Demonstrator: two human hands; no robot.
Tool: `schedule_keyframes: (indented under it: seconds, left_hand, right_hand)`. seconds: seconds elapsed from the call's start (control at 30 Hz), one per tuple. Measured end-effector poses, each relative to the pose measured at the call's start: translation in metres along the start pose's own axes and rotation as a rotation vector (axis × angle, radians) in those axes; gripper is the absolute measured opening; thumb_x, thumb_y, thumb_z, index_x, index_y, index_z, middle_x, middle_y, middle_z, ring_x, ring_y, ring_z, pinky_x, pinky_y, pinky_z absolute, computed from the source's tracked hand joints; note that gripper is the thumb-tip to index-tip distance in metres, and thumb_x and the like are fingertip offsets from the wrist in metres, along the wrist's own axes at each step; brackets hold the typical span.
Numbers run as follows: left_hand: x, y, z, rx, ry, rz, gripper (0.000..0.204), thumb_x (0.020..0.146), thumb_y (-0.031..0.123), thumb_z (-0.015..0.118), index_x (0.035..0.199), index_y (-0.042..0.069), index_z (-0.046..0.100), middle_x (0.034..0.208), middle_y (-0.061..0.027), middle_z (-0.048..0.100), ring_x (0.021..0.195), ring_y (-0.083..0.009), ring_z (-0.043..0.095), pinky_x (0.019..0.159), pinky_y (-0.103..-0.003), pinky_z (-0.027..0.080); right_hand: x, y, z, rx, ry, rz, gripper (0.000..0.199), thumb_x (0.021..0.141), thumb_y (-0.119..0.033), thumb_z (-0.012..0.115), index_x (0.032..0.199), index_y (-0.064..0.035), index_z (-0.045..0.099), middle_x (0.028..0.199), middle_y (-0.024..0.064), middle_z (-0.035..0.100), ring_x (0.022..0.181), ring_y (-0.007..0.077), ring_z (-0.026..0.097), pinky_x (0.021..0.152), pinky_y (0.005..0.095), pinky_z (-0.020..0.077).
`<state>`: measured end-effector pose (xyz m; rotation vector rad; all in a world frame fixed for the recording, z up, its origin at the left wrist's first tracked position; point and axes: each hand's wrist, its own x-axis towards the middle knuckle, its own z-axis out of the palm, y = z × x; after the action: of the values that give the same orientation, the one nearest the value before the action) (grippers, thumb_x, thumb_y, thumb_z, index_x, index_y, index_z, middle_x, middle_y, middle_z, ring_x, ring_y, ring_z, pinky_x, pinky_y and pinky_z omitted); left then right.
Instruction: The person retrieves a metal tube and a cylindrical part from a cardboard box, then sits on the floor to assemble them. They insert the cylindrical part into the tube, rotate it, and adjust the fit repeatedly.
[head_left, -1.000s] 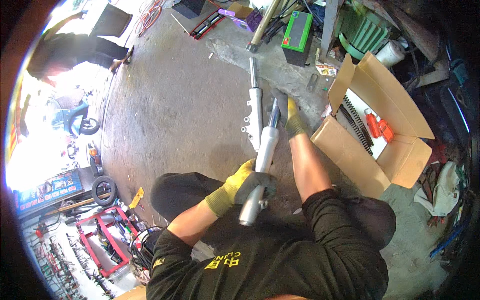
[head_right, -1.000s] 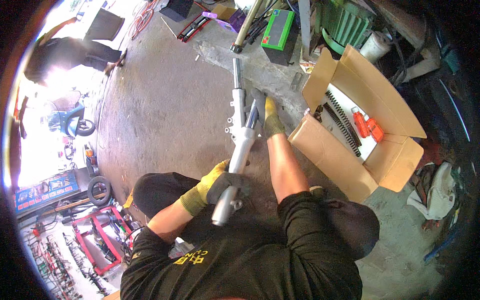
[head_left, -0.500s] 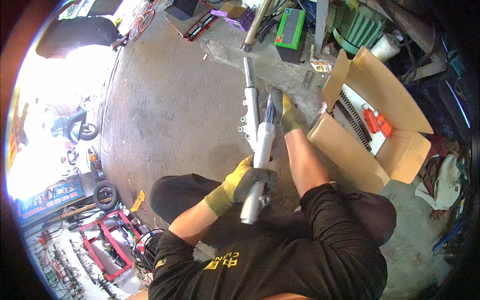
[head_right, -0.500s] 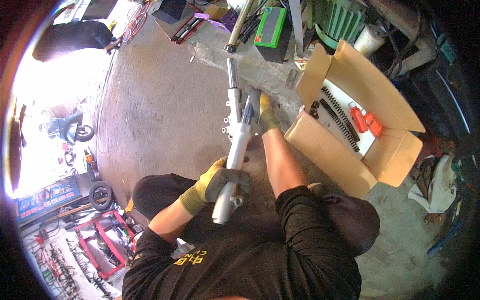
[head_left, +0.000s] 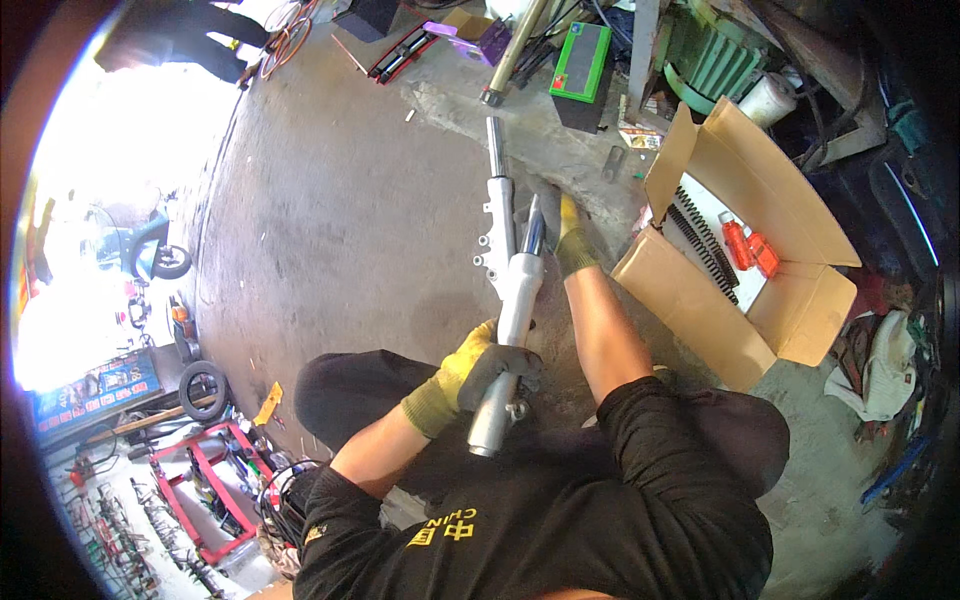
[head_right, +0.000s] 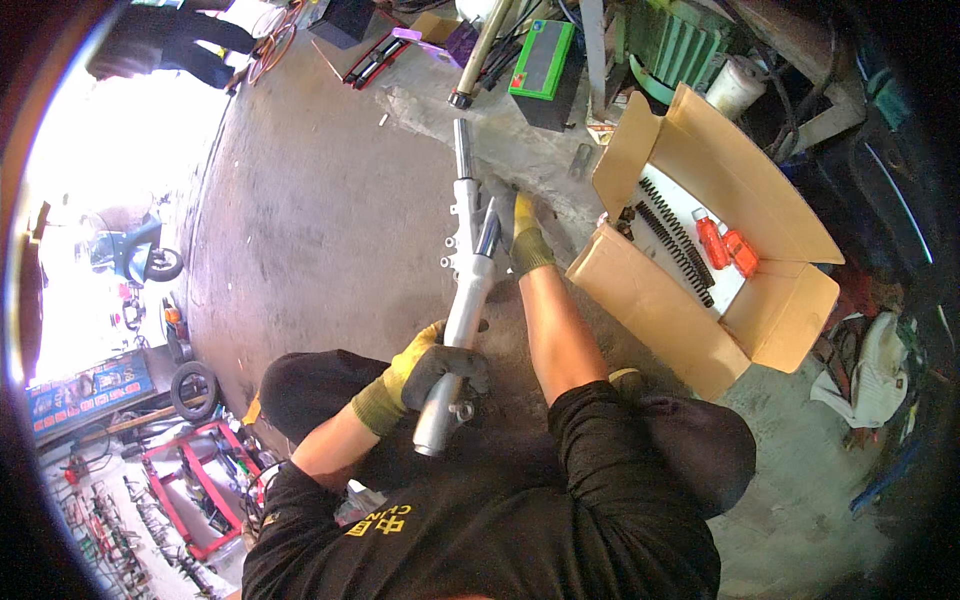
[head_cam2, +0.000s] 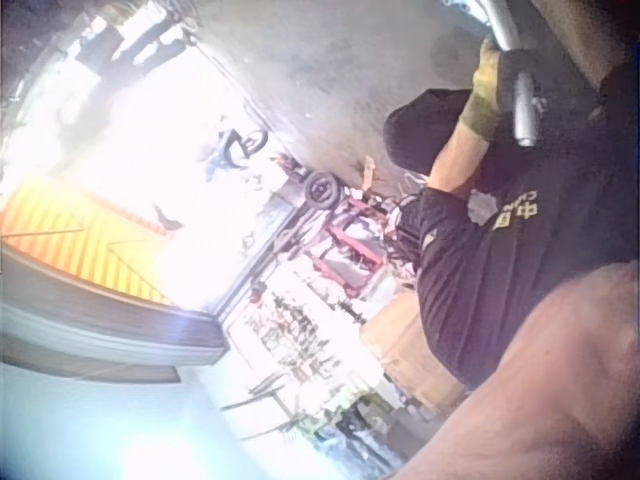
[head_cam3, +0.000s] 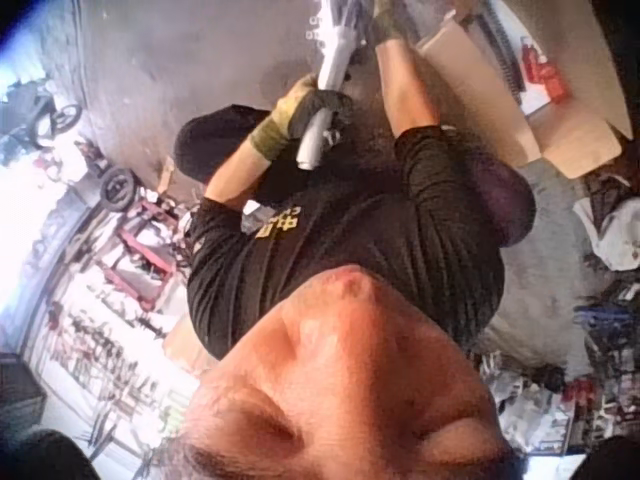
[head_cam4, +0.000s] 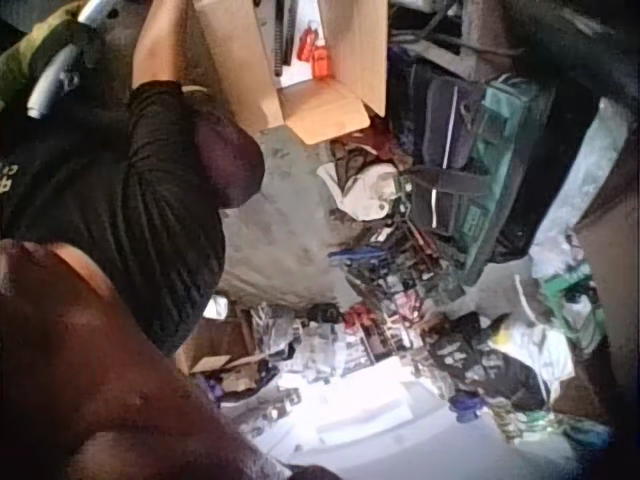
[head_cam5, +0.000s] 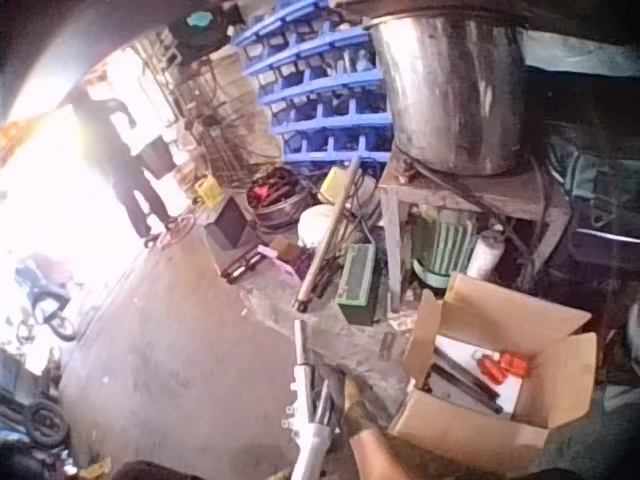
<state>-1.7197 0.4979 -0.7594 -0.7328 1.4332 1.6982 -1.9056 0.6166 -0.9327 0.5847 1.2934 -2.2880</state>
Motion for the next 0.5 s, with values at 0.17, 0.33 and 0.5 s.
schedule_keyframes:
  seconds: [0.17, 0.33, 0.5]
  left_hand:
    - [0.026, 0.001, -0.007, -0.228, -0.085, 0.042, 0.054, 0.094, 0.0, 0.069, 0.14, 0.007, 0.041, 0.102, -0.019, 0.069, 0.082, -0.0302, 0.073, 0.068, -0.047, 0.064]
    - [-0.007, 0.0, 0.006, 0.113, -0.006, -0.007, 0.049, 0.098, 0.012, 0.071, 0.143, 0.005, 0.054, 0.108, -0.0127, 0.071, 0.091, -0.0216, 0.074, 0.079, -0.036, 0.062]
    - [0.008, 0.009, -0.004, -0.036, -0.061, -0.027, 0.048, 0.091, 0.006, 0.07, 0.132, 0.0, 0.047, 0.095, -0.0146, 0.07, 0.079, -0.0256, 0.073, 0.069, -0.041, 0.063]
  right_hand:
    - [-0.015, 0.019, 0.015, 0.088, -0.224, 0.1, 0.037, 0.09, -0.037, 0.073, 0.103, -0.0029, 0.068, 0.073, 0.0079, 0.066, 0.055, 0.0206, 0.065, 0.051, 0.0347, 0.0548]
    - [-0.012, -0.014, 0.002, 0.041, -0.12, 0.17, 0.041, 0.09, -0.041, 0.076, 0.11, -0.0068, 0.065, 0.077, 0.0064, 0.063, 0.056, 0.0216, 0.064, 0.05, 0.0374, 0.0533]
    - [0.003, 0.023, -0.01, 0.001, -0.066, 0.081, 0.047, 0.094, -0.047, 0.071, 0.115, -0.0047, 0.066, 0.085, 0.0102, 0.068, 0.06, 0.023, 0.067, 0.052, 0.0371, 0.0543]
